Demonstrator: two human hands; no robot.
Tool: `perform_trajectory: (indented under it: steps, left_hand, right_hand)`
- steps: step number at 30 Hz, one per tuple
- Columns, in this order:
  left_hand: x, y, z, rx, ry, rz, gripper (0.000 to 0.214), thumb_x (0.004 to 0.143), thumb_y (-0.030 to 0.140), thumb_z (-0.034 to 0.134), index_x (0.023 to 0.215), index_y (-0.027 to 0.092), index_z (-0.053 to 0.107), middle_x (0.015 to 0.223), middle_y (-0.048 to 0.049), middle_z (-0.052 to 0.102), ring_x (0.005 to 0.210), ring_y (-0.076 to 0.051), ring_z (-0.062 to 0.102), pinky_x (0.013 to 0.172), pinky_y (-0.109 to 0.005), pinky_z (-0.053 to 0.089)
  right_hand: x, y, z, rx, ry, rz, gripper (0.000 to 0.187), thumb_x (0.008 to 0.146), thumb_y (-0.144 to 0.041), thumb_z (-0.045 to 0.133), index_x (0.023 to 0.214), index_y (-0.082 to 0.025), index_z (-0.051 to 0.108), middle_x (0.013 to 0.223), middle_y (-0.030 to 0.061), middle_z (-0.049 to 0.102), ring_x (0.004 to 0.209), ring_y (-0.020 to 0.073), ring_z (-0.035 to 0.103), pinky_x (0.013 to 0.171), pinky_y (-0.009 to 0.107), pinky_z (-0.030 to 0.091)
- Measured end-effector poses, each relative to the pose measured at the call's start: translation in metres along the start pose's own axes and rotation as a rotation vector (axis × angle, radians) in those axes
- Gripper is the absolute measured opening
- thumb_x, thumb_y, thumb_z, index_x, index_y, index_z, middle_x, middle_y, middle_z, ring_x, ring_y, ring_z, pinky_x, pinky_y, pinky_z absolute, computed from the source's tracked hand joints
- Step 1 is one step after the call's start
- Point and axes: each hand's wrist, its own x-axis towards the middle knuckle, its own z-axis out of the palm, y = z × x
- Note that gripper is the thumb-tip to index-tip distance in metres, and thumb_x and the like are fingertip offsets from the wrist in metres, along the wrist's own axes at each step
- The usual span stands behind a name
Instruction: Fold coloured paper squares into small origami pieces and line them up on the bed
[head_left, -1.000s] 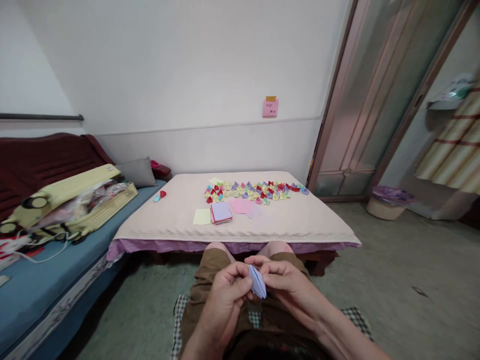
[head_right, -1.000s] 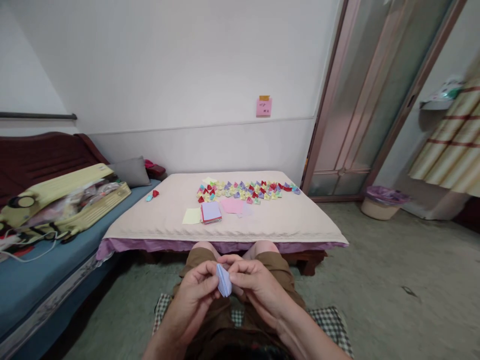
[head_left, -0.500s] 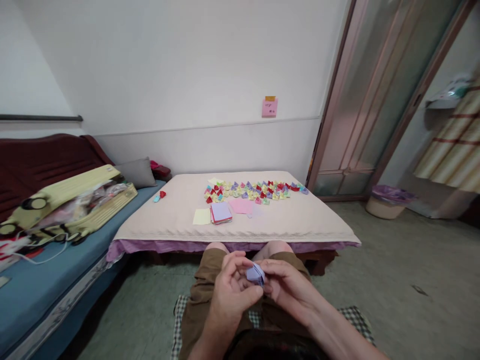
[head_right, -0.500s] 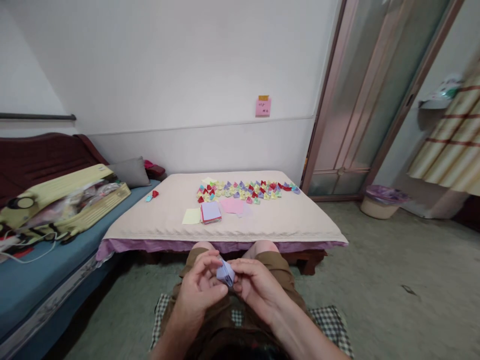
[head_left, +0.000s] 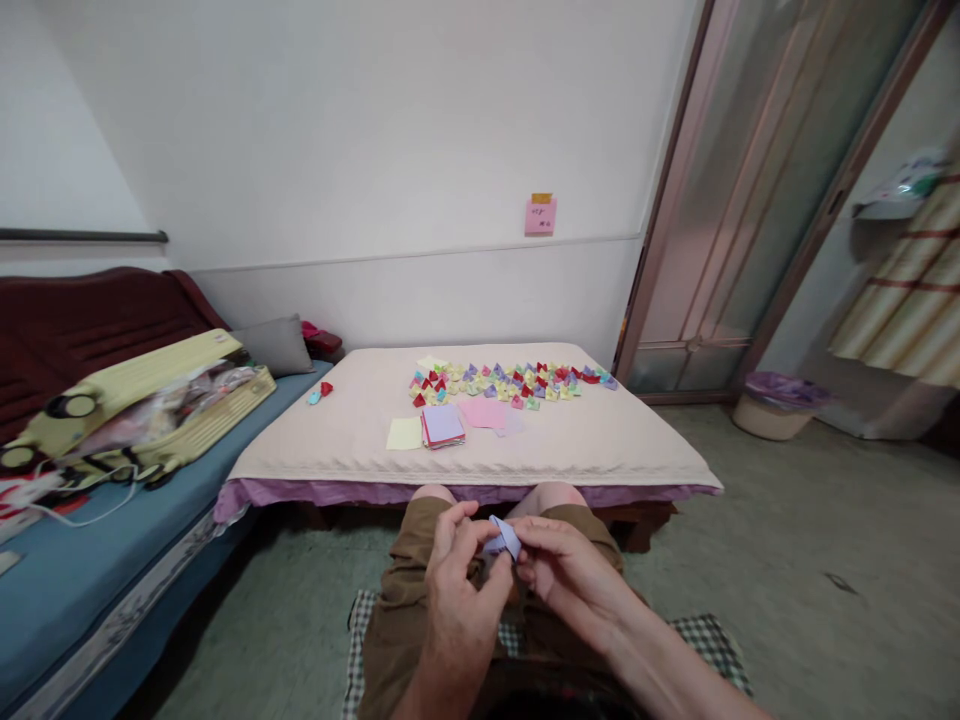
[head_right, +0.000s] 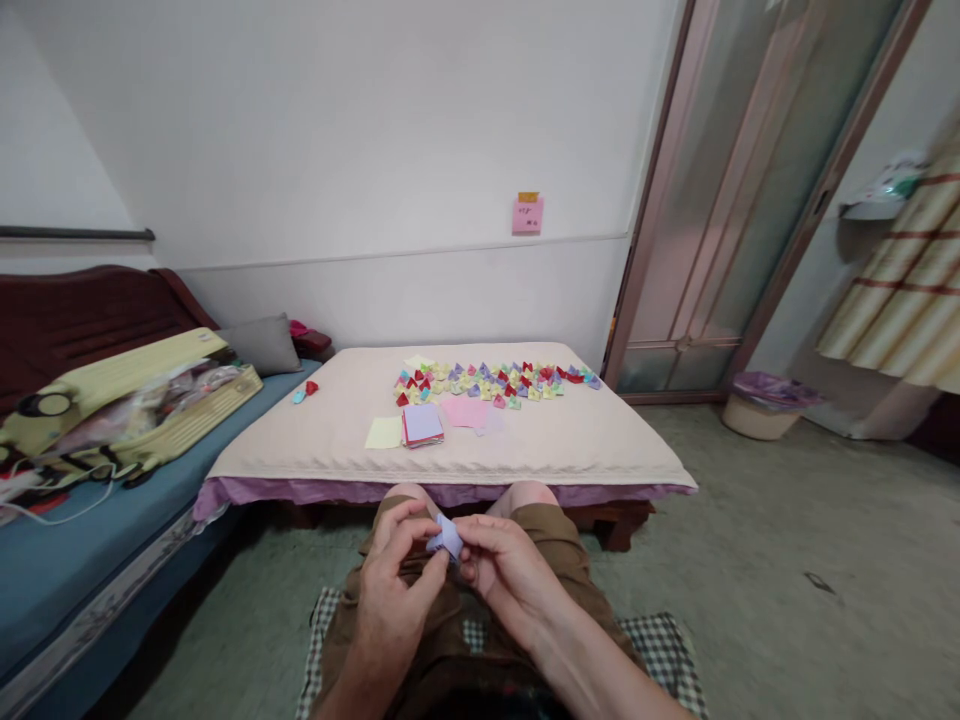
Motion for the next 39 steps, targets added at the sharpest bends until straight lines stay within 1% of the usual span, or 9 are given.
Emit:
perform_trajectory:
  steps: [3, 9, 12, 14, 17, 22, 29, 36, 39]
  left_hand:
    - [-0.001, -0.001, -0.001, 0.053, 0.049, 0.035, 0.018, 0.073, 0.012, 0.064, 0.083, 0.024, 0.073, 0.109, -0.0094, 0.061, 0.105, -0.026, 0.057, 0.092, -0.036, 0.044]
    - [-0.002, -0.007, -0.002, 0.043, 0.114, 0.012, 0.011, 0.076, 0.015, 0.064, 0.075, 0.023, 0.072, 0.085, -0.0057, 0.062, 0.083, -0.021, 0.060, 0.075, -0.029, 0.046]
    - [0.003, -0.009, -0.003, -0.012, 0.155, -0.042, 0.009, 0.072, 0.014, 0.066, 0.066, 0.021, 0.067, 0.075, -0.0028, 0.061, 0.076, -0.019, 0.058, 0.070, -0.026, 0.044]
    - [0.006, -0.011, -0.004, -0.046, 0.164, -0.093, 0.011, 0.071, 0.014, 0.066, 0.061, 0.020, 0.065, 0.070, -0.0013, 0.059, 0.071, -0.018, 0.057, 0.066, -0.025, 0.042]
    - [0.010, -0.014, -0.005, -0.069, 0.154, -0.157, 0.014, 0.071, 0.015, 0.065, 0.058, 0.019, 0.064, 0.066, 0.0001, 0.058, 0.065, -0.016, 0.055, 0.062, -0.024, 0.041]
    - [0.009, -0.017, -0.002, -0.059, 0.139, -0.163, 0.015, 0.073, 0.017, 0.063, 0.059, 0.019, 0.066, 0.065, 0.0001, 0.058, 0.067, -0.016, 0.056, 0.063, -0.025, 0.041]
    - [0.003, -0.013, 0.004, -0.012, 0.158, -0.085, 0.017, 0.071, 0.013, 0.064, 0.056, 0.021, 0.063, 0.066, 0.0000, 0.058, 0.067, -0.017, 0.055, 0.066, -0.026, 0.040]
    - [-0.006, -0.012, 0.009, 0.045, 0.072, 0.000, 0.016, 0.076, 0.014, 0.061, 0.065, 0.022, 0.067, 0.070, -0.0027, 0.060, 0.071, -0.019, 0.056, 0.069, -0.028, 0.040]
    - [-0.005, -0.011, 0.010, 0.015, -0.008, -0.027, 0.019, 0.078, 0.013, 0.056, 0.068, 0.022, 0.069, 0.076, -0.0045, 0.060, 0.076, -0.020, 0.056, 0.071, -0.029, 0.042]
  right_hand:
    - [0.001, 0.002, 0.001, -0.028, 0.026, -0.031, 0.014, 0.064, -0.021, 0.080, 0.065, -0.010, 0.070, 0.060, -0.0004, 0.058, 0.052, 0.0058, 0.044, 0.048, 0.017, 0.035]
    - [0.003, 0.008, 0.002, -0.052, 0.045, -0.058, 0.021, 0.063, -0.025, 0.080, 0.057, -0.012, 0.064, 0.053, -0.0033, 0.053, 0.047, 0.0053, 0.039, 0.046, 0.018, 0.031]
    - [0.001, 0.010, 0.004, -0.140, 0.044, -0.106, 0.011, 0.062, -0.019, 0.077, 0.069, -0.014, 0.070, 0.061, -0.0018, 0.060, 0.050, 0.0063, 0.042, 0.049, 0.019, 0.032]
    - [0.000, 0.013, 0.005, -0.246, 0.049, -0.172, 0.018, 0.061, -0.013, 0.074, 0.078, -0.015, 0.072, 0.068, -0.0009, 0.065, 0.055, 0.0086, 0.047, 0.053, 0.020, 0.034]
    - [0.001, 0.018, 0.006, -0.373, 0.062, -0.247, 0.018, 0.061, -0.014, 0.072, 0.078, -0.017, 0.072, 0.066, -0.0013, 0.066, 0.056, 0.0113, 0.049, 0.054, 0.023, 0.035]
    - [0.008, 0.026, 0.003, -0.461, 0.128, -0.300, 0.015, 0.064, -0.028, 0.073, 0.074, -0.016, 0.071, 0.062, -0.0010, 0.063, 0.056, 0.0129, 0.048, 0.054, 0.024, 0.034]
    - [0.011, 0.027, 0.000, -0.468, 0.231, -0.334, 0.011, 0.064, -0.026, 0.068, 0.067, -0.016, 0.066, 0.053, -0.0034, 0.055, 0.049, 0.0102, 0.041, 0.049, 0.023, 0.029]
    - [0.012, 0.026, -0.002, -0.474, 0.269, -0.344, 0.005, 0.060, -0.021, 0.064, 0.060, -0.017, 0.061, 0.052, -0.0051, 0.052, 0.047, 0.0091, 0.037, 0.048, 0.023, 0.027]
    - [0.013, 0.026, -0.004, -0.477, 0.274, -0.341, 0.003, 0.059, -0.020, 0.062, 0.060, -0.017, 0.061, 0.051, -0.0055, 0.051, 0.048, 0.0091, 0.037, 0.048, 0.023, 0.027]
